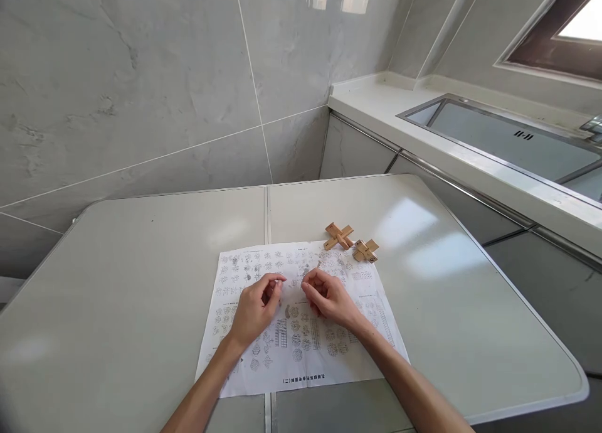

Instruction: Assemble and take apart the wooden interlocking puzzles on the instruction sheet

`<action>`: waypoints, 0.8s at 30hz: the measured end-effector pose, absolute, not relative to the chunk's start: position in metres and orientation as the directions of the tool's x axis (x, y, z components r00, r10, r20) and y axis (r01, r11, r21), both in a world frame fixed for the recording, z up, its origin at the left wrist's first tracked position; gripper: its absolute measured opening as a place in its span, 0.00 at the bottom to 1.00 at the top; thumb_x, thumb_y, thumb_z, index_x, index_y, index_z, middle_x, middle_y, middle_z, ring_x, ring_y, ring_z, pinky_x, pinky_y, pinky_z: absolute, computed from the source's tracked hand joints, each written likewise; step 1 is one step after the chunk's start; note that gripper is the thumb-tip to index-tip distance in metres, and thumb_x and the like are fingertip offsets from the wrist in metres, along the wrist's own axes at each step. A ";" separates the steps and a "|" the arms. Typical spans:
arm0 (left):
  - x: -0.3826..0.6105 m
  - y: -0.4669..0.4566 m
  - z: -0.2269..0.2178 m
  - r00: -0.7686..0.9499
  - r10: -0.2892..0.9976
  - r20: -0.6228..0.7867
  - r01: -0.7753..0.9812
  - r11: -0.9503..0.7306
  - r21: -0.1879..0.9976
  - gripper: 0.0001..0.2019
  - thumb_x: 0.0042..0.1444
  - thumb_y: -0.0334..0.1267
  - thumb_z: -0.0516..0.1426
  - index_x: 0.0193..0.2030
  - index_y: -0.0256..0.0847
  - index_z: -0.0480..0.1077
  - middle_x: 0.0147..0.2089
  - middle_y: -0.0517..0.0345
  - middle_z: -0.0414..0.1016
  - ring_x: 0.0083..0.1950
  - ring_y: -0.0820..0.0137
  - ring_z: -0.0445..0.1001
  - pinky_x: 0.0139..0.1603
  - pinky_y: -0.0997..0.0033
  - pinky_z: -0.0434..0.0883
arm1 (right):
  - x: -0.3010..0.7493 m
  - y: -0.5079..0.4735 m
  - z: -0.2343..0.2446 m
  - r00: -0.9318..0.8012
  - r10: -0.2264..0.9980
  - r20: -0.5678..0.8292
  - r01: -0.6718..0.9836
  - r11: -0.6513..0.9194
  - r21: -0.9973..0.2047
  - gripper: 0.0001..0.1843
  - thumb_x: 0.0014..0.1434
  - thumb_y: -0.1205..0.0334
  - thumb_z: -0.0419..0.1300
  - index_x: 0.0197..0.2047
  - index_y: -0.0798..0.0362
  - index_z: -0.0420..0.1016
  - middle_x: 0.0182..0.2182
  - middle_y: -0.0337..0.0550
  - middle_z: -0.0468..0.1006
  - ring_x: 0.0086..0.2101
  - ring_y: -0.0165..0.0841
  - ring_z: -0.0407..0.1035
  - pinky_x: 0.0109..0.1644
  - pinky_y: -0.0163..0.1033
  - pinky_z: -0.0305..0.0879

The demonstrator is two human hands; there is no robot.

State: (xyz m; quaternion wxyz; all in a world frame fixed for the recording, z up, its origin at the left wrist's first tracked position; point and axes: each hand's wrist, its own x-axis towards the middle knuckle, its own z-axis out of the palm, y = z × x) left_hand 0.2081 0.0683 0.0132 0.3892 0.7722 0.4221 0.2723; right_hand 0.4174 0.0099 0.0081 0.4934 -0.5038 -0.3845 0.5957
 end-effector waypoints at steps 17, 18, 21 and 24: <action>0.195 0.088 0.029 0.396 0.905 -0.155 0.219 0.070 0.973 0.13 0.72 0.49 0.55 0.49 0.43 0.74 0.30 0.62 0.71 0.24 0.75 0.65 0.24 0.76 0.67 | 0.443 0.012 0.003 -0.143 0.958 -0.247 -0.313 -0.280 -0.908 0.15 0.66 0.46 0.68 0.39 0.48 0.74 0.21 0.34 0.73 0.15 0.28 0.64 0.16 0.31 0.55; 0.195 0.088 0.029 0.382 0.911 -0.154 0.203 0.080 0.976 0.13 0.72 0.49 0.55 0.49 0.43 0.73 0.30 0.63 0.70 0.24 0.75 0.65 0.25 0.75 0.67 | 0.444 0.011 0.002 -0.140 0.956 -0.257 -0.330 -0.290 -0.898 0.15 0.65 0.46 0.68 0.39 0.48 0.74 0.21 0.34 0.73 0.15 0.28 0.63 0.16 0.31 0.55; 0.194 0.088 0.029 0.353 0.923 -0.152 0.174 0.095 0.980 0.13 0.71 0.50 0.55 0.48 0.43 0.72 0.29 0.63 0.69 0.24 0.76 0.64 0.26 0.74 0.68 | 0.444 0.009 0.000 -0.138 0.952 -0.272 -0.356 -0.304 -0.884 0.15 0.64 0.47 0.69 0.39 0.48 0.74 0.20 0.33 0.73 0.15 0.28 0.63 0.15 0.31 0.55; 0.195 0.086 0.029 0.347 0.925 -0.155 0.166 0.102 0.981 0.13 0.71 0.50 0.56 0.47 0.42 0.73 0.28 0.63 0.69 0.24 0.76 0.64 0.25 0.75 0.67 | 0.444 0.010 -0.001 -0.149 0.954 -0.261 -0.386 -0.299 -0.873 0.15 0.64 0.47 0.70 0.40 0.48 0.74 0.20 0.32 0.72 0.15 0.28 0.63 0.15 0.31 0.55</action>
